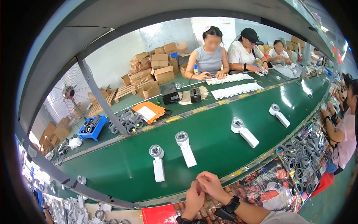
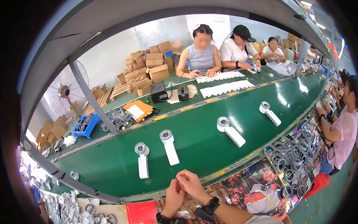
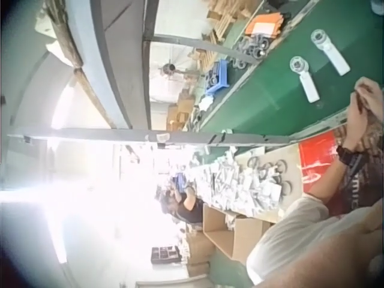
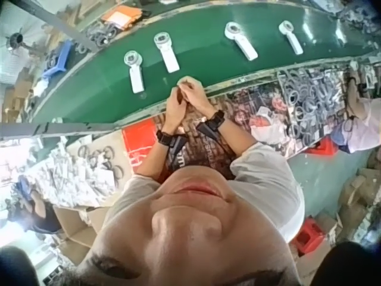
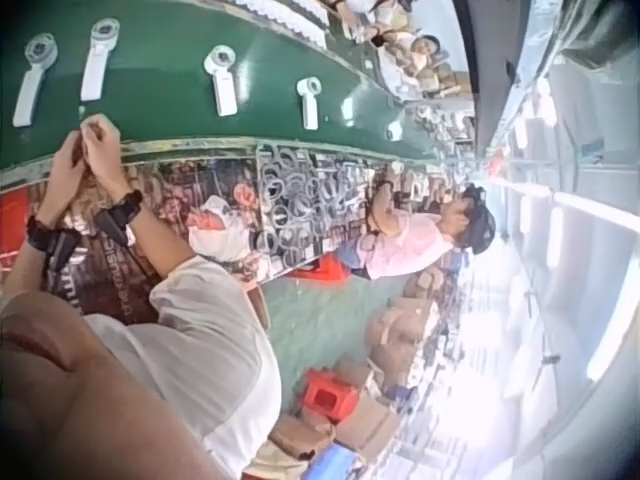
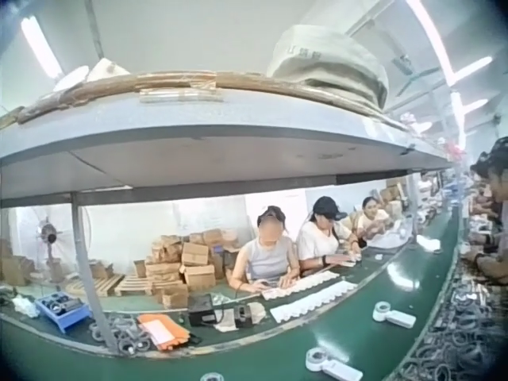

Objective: The recorder is assembling small electronic fans at a factory workbench, fitting internal components into circular plastic housings.

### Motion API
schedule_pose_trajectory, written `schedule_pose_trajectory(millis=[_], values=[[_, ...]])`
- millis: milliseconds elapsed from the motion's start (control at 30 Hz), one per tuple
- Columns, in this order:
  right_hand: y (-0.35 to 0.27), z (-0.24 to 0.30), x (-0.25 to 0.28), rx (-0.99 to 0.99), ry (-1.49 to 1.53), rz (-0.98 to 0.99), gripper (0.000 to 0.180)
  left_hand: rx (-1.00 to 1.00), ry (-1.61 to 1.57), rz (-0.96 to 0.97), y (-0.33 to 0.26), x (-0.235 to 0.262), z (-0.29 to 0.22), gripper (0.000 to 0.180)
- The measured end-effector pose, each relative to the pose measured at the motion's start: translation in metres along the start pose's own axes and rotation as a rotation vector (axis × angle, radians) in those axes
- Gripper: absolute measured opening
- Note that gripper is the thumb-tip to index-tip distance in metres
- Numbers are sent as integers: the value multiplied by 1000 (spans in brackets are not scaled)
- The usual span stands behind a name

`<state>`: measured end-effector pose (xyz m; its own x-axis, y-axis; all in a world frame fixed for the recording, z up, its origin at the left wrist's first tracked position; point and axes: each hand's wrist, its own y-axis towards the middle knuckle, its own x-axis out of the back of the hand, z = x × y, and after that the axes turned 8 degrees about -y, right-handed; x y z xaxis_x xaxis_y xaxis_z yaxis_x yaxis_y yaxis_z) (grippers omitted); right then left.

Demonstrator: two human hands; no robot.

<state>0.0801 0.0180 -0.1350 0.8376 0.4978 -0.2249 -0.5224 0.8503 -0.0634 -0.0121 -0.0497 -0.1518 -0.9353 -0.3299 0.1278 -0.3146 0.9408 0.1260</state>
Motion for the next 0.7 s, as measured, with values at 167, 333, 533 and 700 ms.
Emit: schedule_pose_trajectory(millis=[167, 333, 533, 700], values=[[0, 1, 5, 40, 2, 48, 9, -9, 38, -11, 2, -2, 6, 26], [0, 1, 12, -36, 17, 92, 11, 79, -49, 42, 1, -5, -5, 22], [2, -1, 8, -53, 176, 104, 11, 92, -127, 40, 0, 0, -12, 22], [3, 0, 6, -72, 106, 85, 11, 55, -190, 56, 2, 1, 2, 24]])
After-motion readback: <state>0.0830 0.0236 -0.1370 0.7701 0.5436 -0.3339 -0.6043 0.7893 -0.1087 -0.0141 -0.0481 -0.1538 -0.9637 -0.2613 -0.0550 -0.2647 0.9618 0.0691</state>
